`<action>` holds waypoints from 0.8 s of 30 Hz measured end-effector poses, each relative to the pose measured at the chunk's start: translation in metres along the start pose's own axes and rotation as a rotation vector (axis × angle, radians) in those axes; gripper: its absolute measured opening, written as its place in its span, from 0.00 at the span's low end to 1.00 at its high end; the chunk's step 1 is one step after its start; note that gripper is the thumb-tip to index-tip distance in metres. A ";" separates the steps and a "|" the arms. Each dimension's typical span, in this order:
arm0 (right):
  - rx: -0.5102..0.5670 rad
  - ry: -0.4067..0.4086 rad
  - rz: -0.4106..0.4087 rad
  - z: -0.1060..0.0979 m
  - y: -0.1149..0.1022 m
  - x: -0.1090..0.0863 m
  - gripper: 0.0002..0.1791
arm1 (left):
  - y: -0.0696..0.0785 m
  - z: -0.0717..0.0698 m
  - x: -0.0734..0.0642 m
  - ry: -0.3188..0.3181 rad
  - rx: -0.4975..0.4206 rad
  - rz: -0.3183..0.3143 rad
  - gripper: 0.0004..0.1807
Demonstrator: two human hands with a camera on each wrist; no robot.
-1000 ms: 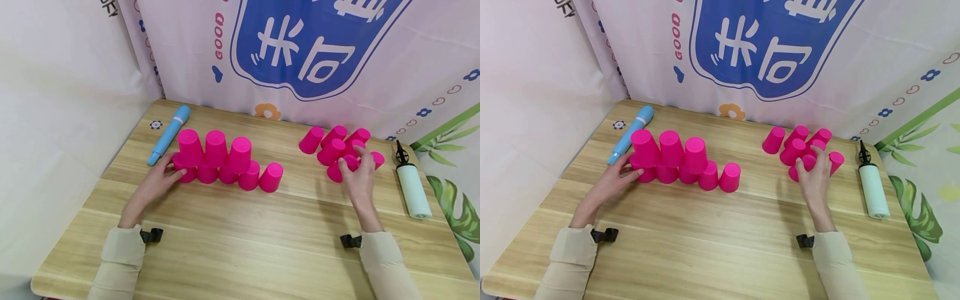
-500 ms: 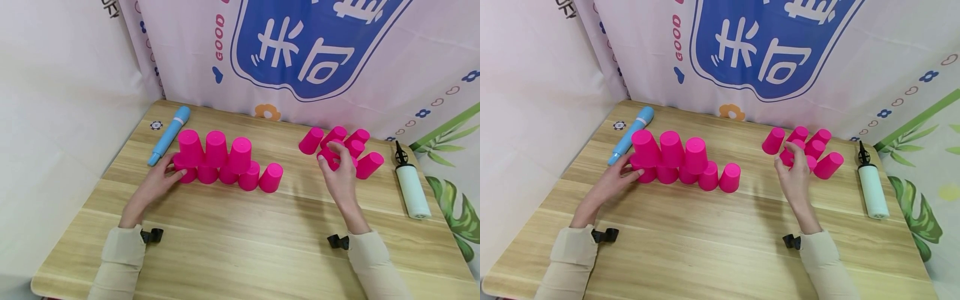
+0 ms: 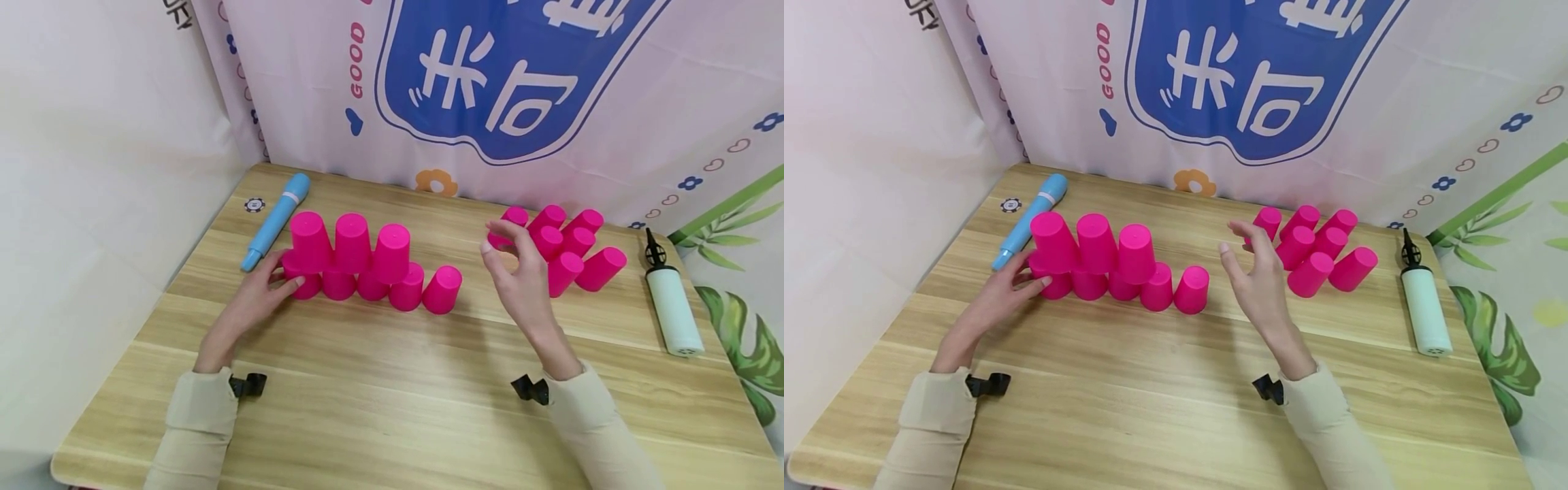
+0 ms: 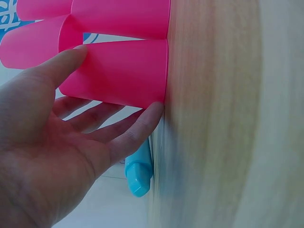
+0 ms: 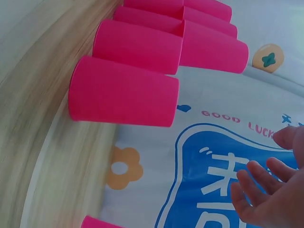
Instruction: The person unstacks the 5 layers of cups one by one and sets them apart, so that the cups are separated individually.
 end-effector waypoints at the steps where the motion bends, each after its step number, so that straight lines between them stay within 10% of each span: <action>1: 0.002 -0.011 -0.006 0.002 -0.001 0.000 0.19 | 0.000 0.000 0.000 0.000 0.000 0.001 0.35; 24: 0.052 -0.243 -0.072 0.038 -0.011 0.007 0.29 | 0.001 0.000 0.000 -0.002 0.003 0.000 0.35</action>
Point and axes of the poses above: each hand's wrist, its own x-axis towards the middle knuckle, its own z-axis out of the palm, y = z × x, the point moved 3 cm from there along x, towards the middle knuckle, and after that the axes turned 8 degrees about -x, right-handed, at the moved point
